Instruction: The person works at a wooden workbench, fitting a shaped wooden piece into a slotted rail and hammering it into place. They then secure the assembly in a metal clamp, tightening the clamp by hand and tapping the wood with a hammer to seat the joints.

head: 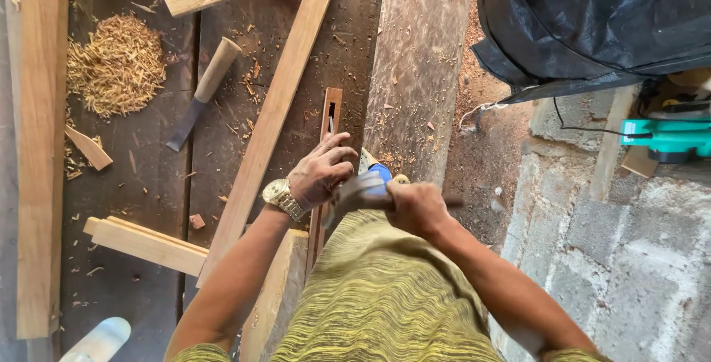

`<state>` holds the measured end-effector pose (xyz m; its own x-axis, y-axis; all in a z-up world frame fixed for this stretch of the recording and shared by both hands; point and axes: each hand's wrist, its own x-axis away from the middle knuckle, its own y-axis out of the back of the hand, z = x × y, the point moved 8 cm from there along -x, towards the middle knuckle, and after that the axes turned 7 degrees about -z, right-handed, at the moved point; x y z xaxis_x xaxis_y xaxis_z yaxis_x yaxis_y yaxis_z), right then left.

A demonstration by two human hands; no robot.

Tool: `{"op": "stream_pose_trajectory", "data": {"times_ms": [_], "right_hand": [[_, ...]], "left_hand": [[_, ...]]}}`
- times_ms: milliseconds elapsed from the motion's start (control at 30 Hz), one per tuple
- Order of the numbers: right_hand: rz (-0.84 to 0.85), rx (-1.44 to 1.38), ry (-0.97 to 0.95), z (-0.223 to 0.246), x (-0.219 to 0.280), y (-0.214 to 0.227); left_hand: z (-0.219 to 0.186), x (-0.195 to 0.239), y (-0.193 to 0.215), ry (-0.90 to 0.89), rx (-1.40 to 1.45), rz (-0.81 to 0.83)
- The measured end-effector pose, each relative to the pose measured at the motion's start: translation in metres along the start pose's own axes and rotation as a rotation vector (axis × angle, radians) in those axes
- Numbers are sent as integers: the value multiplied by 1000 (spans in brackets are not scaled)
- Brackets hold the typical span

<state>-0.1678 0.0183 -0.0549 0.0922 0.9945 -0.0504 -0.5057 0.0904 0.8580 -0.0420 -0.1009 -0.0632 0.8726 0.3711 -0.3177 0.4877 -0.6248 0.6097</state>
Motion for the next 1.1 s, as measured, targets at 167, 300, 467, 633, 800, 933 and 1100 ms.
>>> {"op": "stream_pose_trajectory", "data": {"times_ms": [167,300,467,633,800,933,1100], "right_hand": [[28,-95,191,41,16,13],[18,-149,97,-8,14,-19],[94,-104,151,19,23,-19],[85,45,-64,-5,15,-9],[12,-85,-183,6,5,7],[-164,-84,-70,22,11,29],[8,-115,-107,33,7,40]], "left_hand": [[-2,6,-2,3,-45,21],[-3,8,-7,2,-24,28],[5,15,-13,-3,-91,5],[7,-1,-9,2,-138,25],[93,-33,21,499,610,-323],[106,-55,42,327,677,-217],[56,-4,6,501,1120,23]]}}
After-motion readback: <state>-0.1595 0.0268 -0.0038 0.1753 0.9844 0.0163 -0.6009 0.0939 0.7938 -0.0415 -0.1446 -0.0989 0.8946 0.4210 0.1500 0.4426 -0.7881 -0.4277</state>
